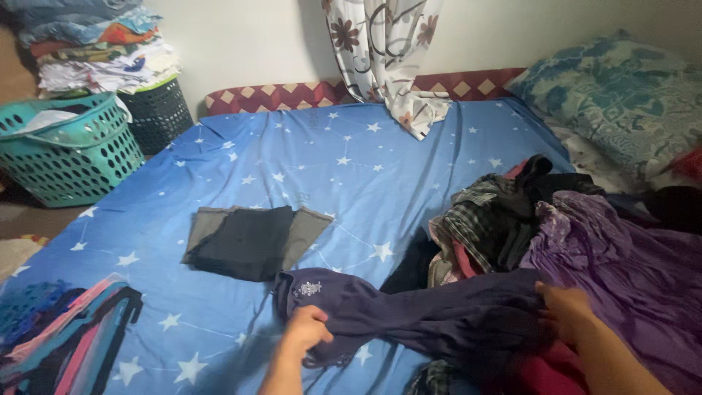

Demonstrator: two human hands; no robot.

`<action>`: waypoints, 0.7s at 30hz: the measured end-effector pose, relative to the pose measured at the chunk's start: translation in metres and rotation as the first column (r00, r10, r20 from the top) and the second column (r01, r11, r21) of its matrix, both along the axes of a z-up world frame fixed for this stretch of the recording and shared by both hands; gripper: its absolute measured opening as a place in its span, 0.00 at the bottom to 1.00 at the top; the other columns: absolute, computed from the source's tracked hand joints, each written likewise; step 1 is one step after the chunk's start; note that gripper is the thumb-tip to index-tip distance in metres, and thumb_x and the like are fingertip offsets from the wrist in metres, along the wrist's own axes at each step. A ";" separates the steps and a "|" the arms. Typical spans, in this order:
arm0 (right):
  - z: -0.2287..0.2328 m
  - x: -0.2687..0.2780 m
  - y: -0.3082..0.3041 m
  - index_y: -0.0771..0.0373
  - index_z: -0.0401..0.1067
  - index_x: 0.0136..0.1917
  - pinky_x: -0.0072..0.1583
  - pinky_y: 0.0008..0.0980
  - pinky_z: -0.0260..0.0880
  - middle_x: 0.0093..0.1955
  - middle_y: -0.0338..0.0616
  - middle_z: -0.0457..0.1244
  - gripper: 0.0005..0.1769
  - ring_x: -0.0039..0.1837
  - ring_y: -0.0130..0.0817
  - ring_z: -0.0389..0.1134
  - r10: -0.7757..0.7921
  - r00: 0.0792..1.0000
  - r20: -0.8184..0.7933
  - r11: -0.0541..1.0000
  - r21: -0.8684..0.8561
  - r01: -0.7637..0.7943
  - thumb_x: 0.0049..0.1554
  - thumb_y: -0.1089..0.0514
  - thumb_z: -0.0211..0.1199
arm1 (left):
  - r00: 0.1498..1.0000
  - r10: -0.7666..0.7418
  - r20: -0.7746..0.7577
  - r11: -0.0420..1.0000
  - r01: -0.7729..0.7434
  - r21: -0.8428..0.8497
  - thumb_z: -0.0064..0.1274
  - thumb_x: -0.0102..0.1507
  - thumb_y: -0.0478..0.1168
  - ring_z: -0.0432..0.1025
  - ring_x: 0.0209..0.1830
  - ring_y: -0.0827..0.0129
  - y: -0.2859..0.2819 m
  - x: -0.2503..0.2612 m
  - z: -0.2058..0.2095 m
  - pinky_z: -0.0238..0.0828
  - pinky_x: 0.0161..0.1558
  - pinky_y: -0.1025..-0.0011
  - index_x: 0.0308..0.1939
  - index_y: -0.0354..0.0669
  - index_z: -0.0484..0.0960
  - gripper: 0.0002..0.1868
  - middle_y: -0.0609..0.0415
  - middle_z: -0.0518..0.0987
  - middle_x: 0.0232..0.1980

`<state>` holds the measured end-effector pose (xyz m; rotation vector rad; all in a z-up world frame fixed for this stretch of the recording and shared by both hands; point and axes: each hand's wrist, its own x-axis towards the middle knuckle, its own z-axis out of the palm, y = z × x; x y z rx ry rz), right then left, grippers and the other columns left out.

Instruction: The person sorts a pile of clothes and plastic hangers on a bed, placing some items into a laundry basket and folding a dark garment.

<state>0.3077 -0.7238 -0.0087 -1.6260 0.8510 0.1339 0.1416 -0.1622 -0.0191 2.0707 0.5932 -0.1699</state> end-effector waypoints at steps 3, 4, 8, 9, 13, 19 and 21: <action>-0.011 0.004 -0.003 0.71 0.71 0.62 0.45 0.44 0.60 0.41 0.47 0.61 0.25 0.41 0.42 0.60 0.032 0.998 0.057 0.970 0.238 -0.045 0.63 0.48 0.68 | 0.986 -0.157 0.047 0.918 0.128 0.375 0.71 0.43 0.34 0.78 0.50 0.54 -0.027 -0.007 0.001 0.76 0.53 0.63 0.45 0.46 0.87 0.25 0.44 0.85 0.47; -0.012 0.007 -0.002 0.71 0.71 0.62 0.45 0.44 0.60 0.41 0.47 0.61 0.25 0.41 0.42 0.60 0.034 0.998 0.058 0.970 0.239 -0.046 0.63 0.48 0.68 | 0.987 -0.155 0.047 0.918 0.127 0.376 0.71 0.43 0.34 0.78 0.50 0.54 -0.032 -0.004 0.008 0.76 0.53 0.63 0.45 0.46 0.87 0.25 0.44 0.85 0.47; 0.010 -0.007 0.013 0.75 0.68 0.69 0.52 0.47 0.67 0.56 0.58 0.66 0.32 0.51 0.49 0.64 0.064 0.997 0.037 0.997 0.034 -0.065 0.58 0.55 0.71 | 0.992 -0.016 -0.121 0.906 0.066 0.418 0.57 0.62 0.42 0.77 0.53 0.46 -0.044 -0.001 0.032 0.76 0.55 0.56 0.43 0.48 0.88 0.09 0.40 0.83 0.50; 0.018 -0.012 0.020 0.75 0.68 0.70 0.55 0.49 0.71 0.63 0.61 0.66 0.31 0.56 0.52 0.68 0.043 0.999 0.006 0.999 -0.031 -0.042 0.58 0.55 0.69 | 0.990 -0.029 -0.137 0.896 0.087 0.435 0.56 0.62 0.42 0.77 0.52 0.46 -0.042 0.000 0.040 0.76 0.55 0.56 0.43 0.47 0.88 0.09 0.41 0.83 0.50; 0.038 -0.025 0.034 0.77 0.51 0.75 0.57 0.53 0.74 0.64 0.68 0.61 0.44 0.61 0.57 0.69 0.045 0.970 0.240 0.995 -0.093 -0.024 0.55 0.60 0.72 | 0.990 -0.139 -0.018 0.853 0.129 0.506 0.56 0.61 0.43 0.78 0.49 0.49 -0.035 0.018 0.087 0.76 0.55 0.58 0.38 0.45 0.87 0.09 0.42 0.84 0.46; 0.020 -0.010 0.040 0.76 0.63 0.74 0.65 0.59 0.68 0.68 0.63 0.64 0.39 0.66 0.58 0.67 0.006 1.000 -0.021 0.984 0.176 -0.003 0.59 0.48 0.66 | 0.920 0.390 0.050 0.685 -0.253 -0.683 0.48 0.65 0.36 0.76 0.46 0.57 -0.002 0.021 0.154 0.73 0.46 0.38 0.47 0.47 0.76 0.07 0.53 0.78 0.44; -0.002 -0.004 0.032 0.69 0.64 0.71 0.64 0.50 0.66 0.68 0.60 0.63 0.37 0.65 0.55 0.66 0.028 0.995 0.097 0.986 -0.167 -0.011 0.57 0.47 0.72 | 0.860 0.499 0.112 0.404 -0.116 -0.908 0.48 0.63 0.33 0.75 0.46 0.52 0.015 0.025 0.141 0.74 0.47 0.39 0.49 0.47 0.73 0.10 0.47 0.78 0.44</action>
